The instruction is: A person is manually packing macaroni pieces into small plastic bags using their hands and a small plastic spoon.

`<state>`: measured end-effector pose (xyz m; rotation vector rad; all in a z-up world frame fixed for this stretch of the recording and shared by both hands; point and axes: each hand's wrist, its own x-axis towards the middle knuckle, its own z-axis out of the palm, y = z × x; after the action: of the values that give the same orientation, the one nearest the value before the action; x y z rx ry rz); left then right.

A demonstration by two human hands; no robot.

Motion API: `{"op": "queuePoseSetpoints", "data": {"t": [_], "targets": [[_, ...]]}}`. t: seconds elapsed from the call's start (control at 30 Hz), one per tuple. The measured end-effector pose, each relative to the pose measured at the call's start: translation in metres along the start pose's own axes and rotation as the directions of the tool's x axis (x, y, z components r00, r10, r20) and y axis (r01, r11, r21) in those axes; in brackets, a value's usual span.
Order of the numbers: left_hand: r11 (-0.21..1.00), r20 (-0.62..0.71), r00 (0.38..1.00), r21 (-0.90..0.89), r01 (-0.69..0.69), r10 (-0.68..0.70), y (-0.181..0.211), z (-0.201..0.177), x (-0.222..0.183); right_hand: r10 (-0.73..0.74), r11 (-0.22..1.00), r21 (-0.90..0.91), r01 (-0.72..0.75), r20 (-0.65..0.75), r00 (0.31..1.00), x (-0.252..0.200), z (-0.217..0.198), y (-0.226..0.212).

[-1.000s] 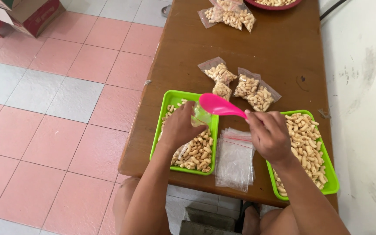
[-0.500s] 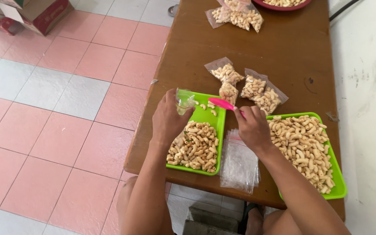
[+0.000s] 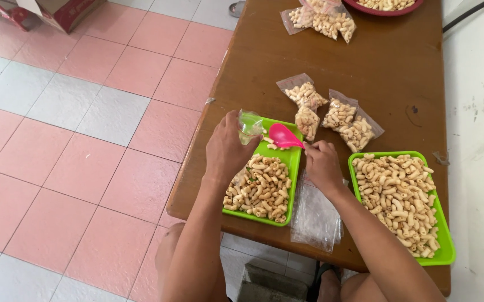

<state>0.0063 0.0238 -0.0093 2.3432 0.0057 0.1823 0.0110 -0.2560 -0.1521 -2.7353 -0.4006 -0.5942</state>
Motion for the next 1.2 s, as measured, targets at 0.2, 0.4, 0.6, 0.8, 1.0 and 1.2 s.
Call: {"op": "queuePoseSetpoints", "data": {"t": [0.2, 0.4, 0.6, 0.8, 1.0, 1.2], "targets": [[0.999, 0.046, 0.998, 0.022, 0.029, -0.030, 0.002, -0.002, 0.000, 0.077, 0.955, 0.262, -0.139, 0.233, 0.969, 0.003, 0.008, -0.013], [0.998, 0.074, 0.996, 0.028, 0.048, -0.050, 0.003, -0.002, 0.001, 0.173, 0.888, 0.354, -0.293, 0.333, 0.927, 0.014, -0.018, -0.025], [0.999, 0.071, 0.997, 0.036, 0.036, -0.039, 0.003, 0.000, -0.001, 0.158, 0.924, 0.291, -0.246, 0.296, 0.942, 0.009, -0.025, -0.014], [0.997, 0.088, 0.995, 0.067, 0.030, -0.036, 0.006, 0.002, -0.004, 0.064, 0.984, 0.150, -0.095, 0.201, 0.978, -0.004, 0.000, -0.001], [0.997, 0.104, 0.994, 0.061, 0.038, -0.044, 0.005, 0.002, -0.004, 0.042, 0.955, 0.275, -0.108, 0.234, 0.971, -0.004, 0.016, -0.023], [0.996, 0.094, 0.993, 0.058, 0.066, -0.071, 0.006, -0.008, -0.004, 0.199, 0.874, 0.344, -0.344, 0.392, 0.898, -0.002, 0.020, -0.026]]}}
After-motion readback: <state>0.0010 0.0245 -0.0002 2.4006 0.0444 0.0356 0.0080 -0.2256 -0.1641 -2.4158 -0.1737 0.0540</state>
